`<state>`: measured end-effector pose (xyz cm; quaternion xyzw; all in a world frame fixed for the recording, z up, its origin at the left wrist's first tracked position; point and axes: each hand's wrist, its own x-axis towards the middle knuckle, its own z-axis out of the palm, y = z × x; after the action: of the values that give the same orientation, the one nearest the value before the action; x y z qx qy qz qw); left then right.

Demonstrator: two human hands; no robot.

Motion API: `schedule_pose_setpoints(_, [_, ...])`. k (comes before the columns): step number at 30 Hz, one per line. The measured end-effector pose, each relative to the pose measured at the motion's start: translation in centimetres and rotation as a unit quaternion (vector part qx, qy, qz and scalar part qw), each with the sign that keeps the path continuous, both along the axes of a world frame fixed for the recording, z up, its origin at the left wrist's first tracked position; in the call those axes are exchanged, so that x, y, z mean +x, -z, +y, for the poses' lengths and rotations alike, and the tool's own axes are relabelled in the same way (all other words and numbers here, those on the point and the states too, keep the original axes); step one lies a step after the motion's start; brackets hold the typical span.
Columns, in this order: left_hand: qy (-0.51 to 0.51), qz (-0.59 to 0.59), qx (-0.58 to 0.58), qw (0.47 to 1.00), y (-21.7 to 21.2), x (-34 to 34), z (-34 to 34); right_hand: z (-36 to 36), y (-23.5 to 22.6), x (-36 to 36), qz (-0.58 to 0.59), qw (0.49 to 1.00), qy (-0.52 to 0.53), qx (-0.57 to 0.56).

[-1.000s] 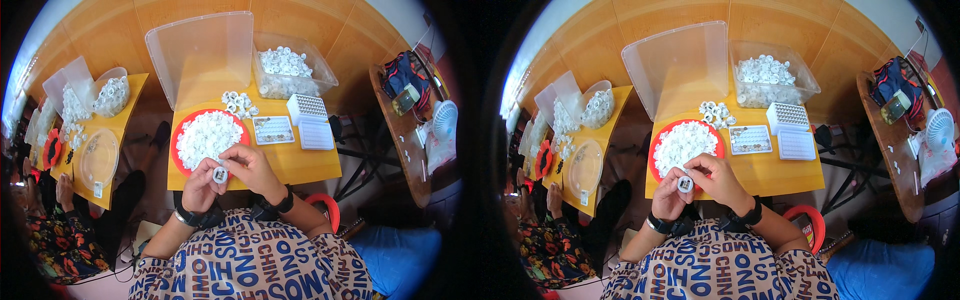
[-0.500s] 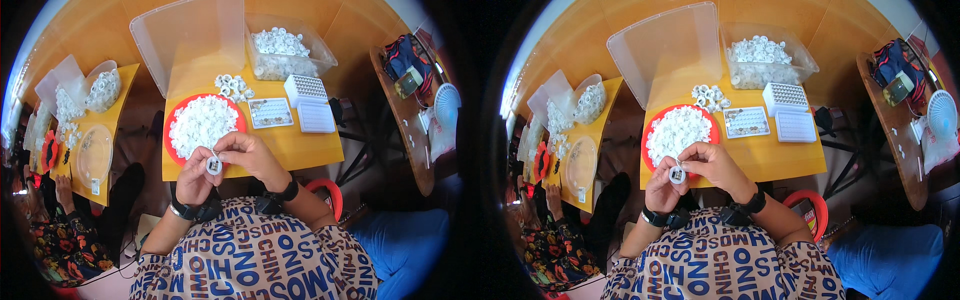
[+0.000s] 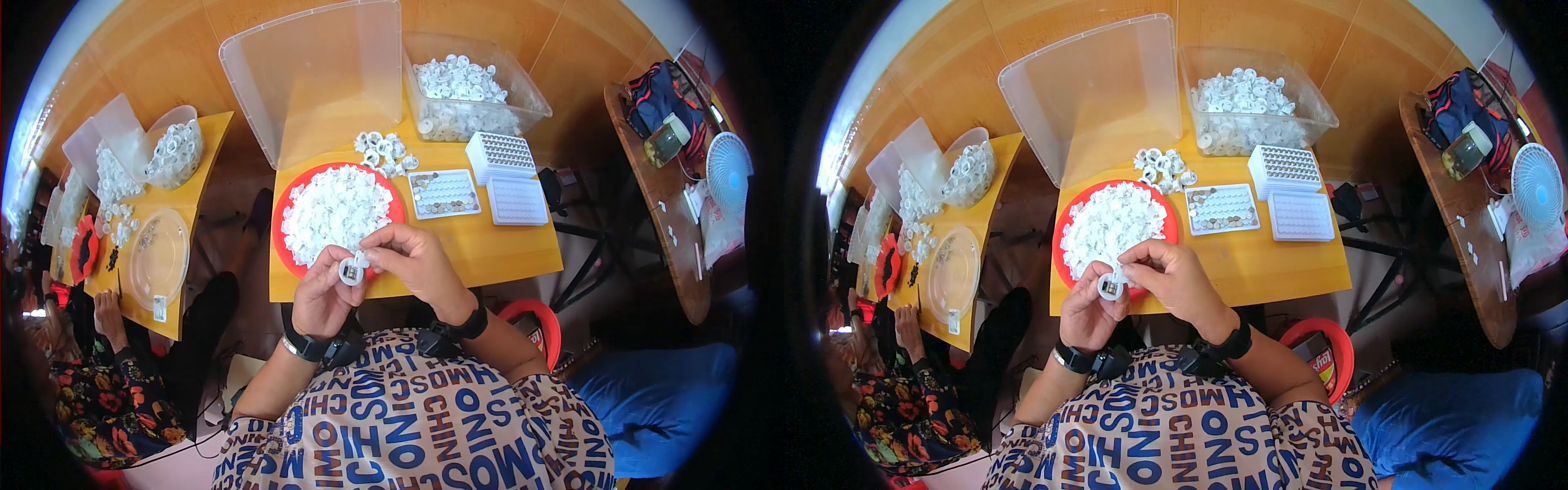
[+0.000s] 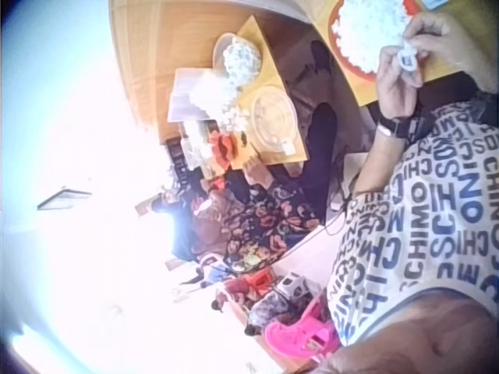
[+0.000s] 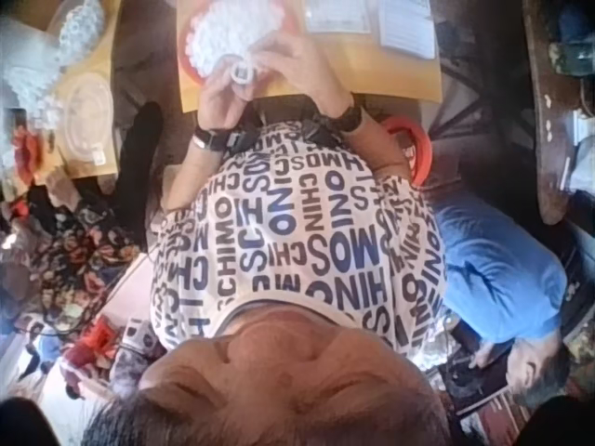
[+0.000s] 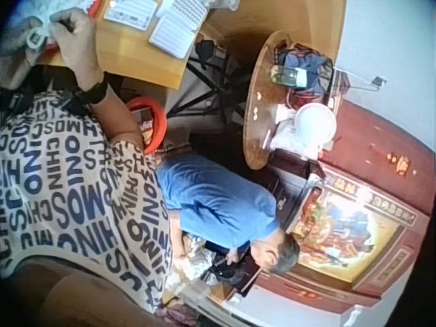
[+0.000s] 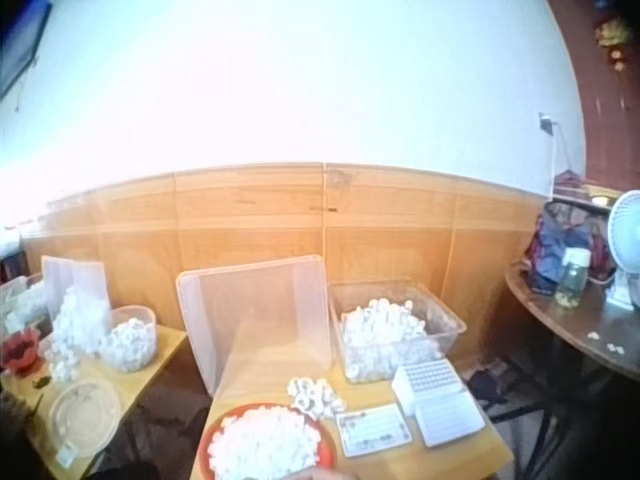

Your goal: Manually assembling small white plastic components by joining two separate parts together.

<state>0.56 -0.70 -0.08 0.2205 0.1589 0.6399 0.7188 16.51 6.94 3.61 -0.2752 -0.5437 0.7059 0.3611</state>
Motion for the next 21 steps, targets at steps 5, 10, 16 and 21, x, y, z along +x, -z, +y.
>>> schedule_pose_setpoints(5, [-0.024,-0.02,-0.047,0.998,-0.5,0.3,-0.4,-0.9,-0.6,0.1,-0.031,0.997,0.041,0.065])
schedule_pose_setpoints(10, [-0.016,-0.008,-0.029,0.999,0.4,0.2,0.1,-0.6,-0.6,0.0,-0.016,0.998,0.044,0.049])
schedule_pose_setpoints(16, [-0.026,-0.007,-0.022,0.999,0.1,0.5,-0.3,-1.1,-0.5,-0.3,-0.012,0.995,0.047,0.089])
schedule_pose_setpoints(21, [-0.011,-0.017,-0.008,1.0,0.1,0.6,-0.3,-1.3,-0.5,-0.2,-0.011,0.996,0.039,0.078])
